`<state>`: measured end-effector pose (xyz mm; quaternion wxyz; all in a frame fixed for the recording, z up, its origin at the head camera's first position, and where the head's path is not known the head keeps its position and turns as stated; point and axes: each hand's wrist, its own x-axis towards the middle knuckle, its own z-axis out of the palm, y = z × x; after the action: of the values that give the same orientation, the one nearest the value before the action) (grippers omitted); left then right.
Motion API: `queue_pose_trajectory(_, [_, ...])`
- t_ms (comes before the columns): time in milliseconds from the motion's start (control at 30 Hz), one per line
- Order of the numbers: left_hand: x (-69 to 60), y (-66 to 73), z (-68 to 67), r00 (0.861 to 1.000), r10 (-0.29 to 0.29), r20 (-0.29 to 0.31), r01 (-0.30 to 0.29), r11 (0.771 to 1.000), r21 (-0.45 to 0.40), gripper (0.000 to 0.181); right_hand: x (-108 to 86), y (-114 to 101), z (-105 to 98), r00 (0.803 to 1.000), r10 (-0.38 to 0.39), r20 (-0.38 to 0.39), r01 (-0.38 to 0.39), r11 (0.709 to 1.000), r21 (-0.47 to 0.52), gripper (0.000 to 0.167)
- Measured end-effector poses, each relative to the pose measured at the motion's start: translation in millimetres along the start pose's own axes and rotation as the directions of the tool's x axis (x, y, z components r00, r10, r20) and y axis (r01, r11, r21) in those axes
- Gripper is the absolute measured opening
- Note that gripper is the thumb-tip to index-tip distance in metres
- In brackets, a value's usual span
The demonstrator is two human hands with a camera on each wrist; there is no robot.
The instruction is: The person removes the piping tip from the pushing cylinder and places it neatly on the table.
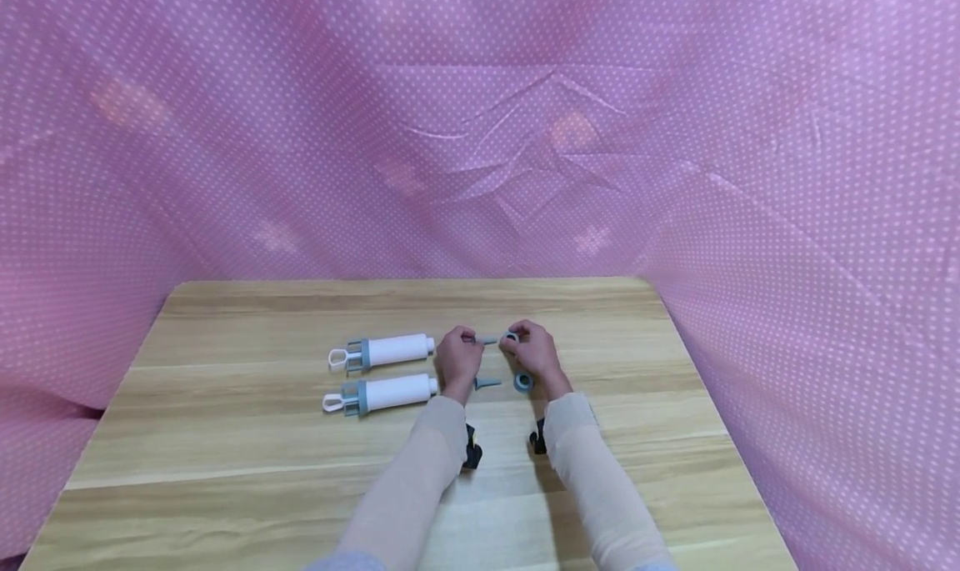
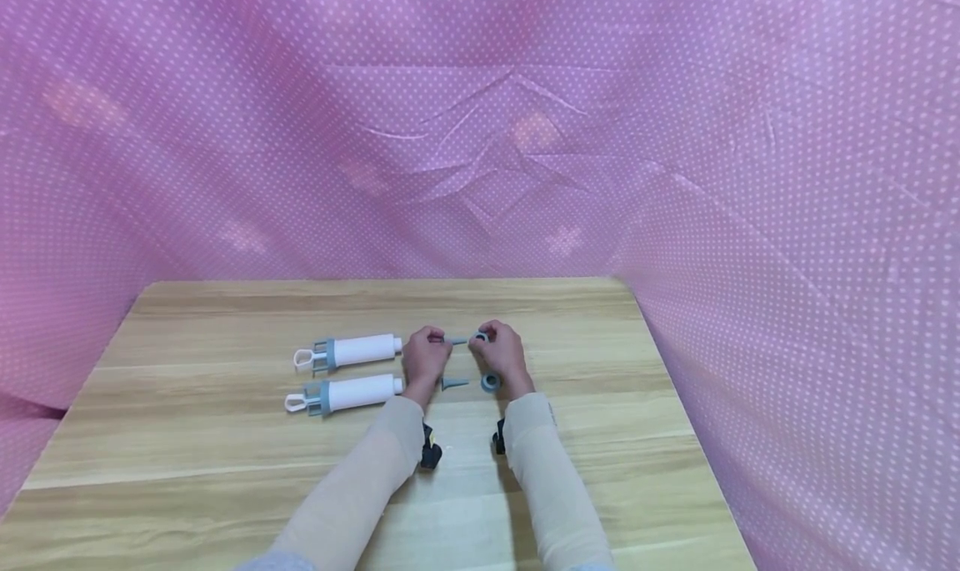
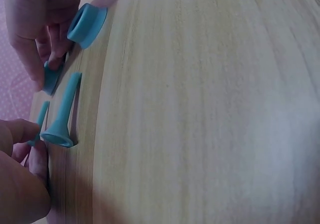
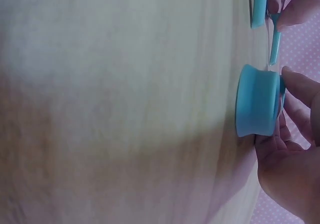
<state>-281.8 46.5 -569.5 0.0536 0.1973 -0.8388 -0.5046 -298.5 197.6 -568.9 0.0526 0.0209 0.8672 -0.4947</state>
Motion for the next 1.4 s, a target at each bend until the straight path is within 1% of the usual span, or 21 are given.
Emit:
queue_pose_trajectory(267, [-1.7,-4.6,1.4,1.000,0.027,-0.005,-0.027,1.000,0.001,0.021,-2.2,1.1,0.8,1.000,0.022,-0.009,-0.022,0.999,-0.049,0.029])
queue_pose_trajectory(533, [-1.1,-4.2,0.2,0.999,0.053,-0.001,-0.053,0.998,0.018,0.022,0.0,3.0,2.0,1.000,-0.002,-0.020,0.000,0.998,-0.069,0.029])
queue_pose_trajectory(633, [-1.1,-3.1,-0.1,0.998,0.057,0.002,-0.057,0.998,0.019,0.022,1.4,3.3,1.3,1.000,0.002,-0.018,-0.004,0.997,-0.076,0.029])
queue_pose_trajectory(733, [-1.1,-2.9,-1.4,0.999,0.051,0.005,-0.051,0.999,0.012,0.024,1.7,2.9,1.2,1.000,0.010,-0.010,-0.011,0.998,-0.062,0.031])
queue_pose_trajectory(833, [-0.9,-3.6,-3.7,0.999,0.032,0.001,-0.032,0.999,0.009,0.027,1.7,2.6,1.2,1.000,0.017,-0.007,-0.017,0.999,-0.031,0.037])
queue_pose_trajectory(900, [-1.6,-3.8,-4.8,1.000,0.023,-0.009,-0.023,1.000,0.010,0.028,1.1,3.0,0.6,1.000,0.019,-0.008,-0.019,1.000,-0.003,0.041])
queue_pose_trajectory(1000, [-2.5,-3.4,-6.4,0.999,0.025,-0.033,-0.025,1.000,0.013,0.029,-0.8,1.8,-0.7,1.000,0.021,-0.002,-0.021,0.999,0.032,0.045])
queue_pose_trajectory(1067, [-2.5,-1.6,-8.9,0.998,0.049,-0.044,-0.048,0.999,0.003,0.029,-1.9,-0.6,-1.5,1.000,0.015,0.001,-0.015,0.999,0.046,0.046])
queue_pose_trajectory(1133, [-3.2,1.5,-11.3,0.996,0.079,-0.044,-0.080,0.996,-0.025,0.030,-4.4,-2.8,-4.0,1.000,0.007,-0.009,-0.006,0.999,0.049,0.046])
queue_pose_trajectory(1200, [-3.7,5.6,-16.1,0.993,0.112,-0.042,-0.115,0.990,-0.078,0.030,-6.5,-5.4,-6.7,1.000,-0.012,-0.025,0.013,0.999,0.044,0.044])
queue_pose_trajectory(1300, [-6.0,11.8,-26.1,0.987,0.149,-0.057,-0.156,0.973,-0.170,0.030,-12.4,-9.8,-12.2,0.997,-0.048,-0.059,0.050,0.998,0.030,0.042])
queue_pose_trajectory(1400, [-10.4,14.4,-37.0,0.977,0.194,-0.084,-0.208,0.951,-0.230,0.028,-23.1,-13.7,-18.3,0.994,-0.084,-0.075,0.086,0.996,0.018,0.040])
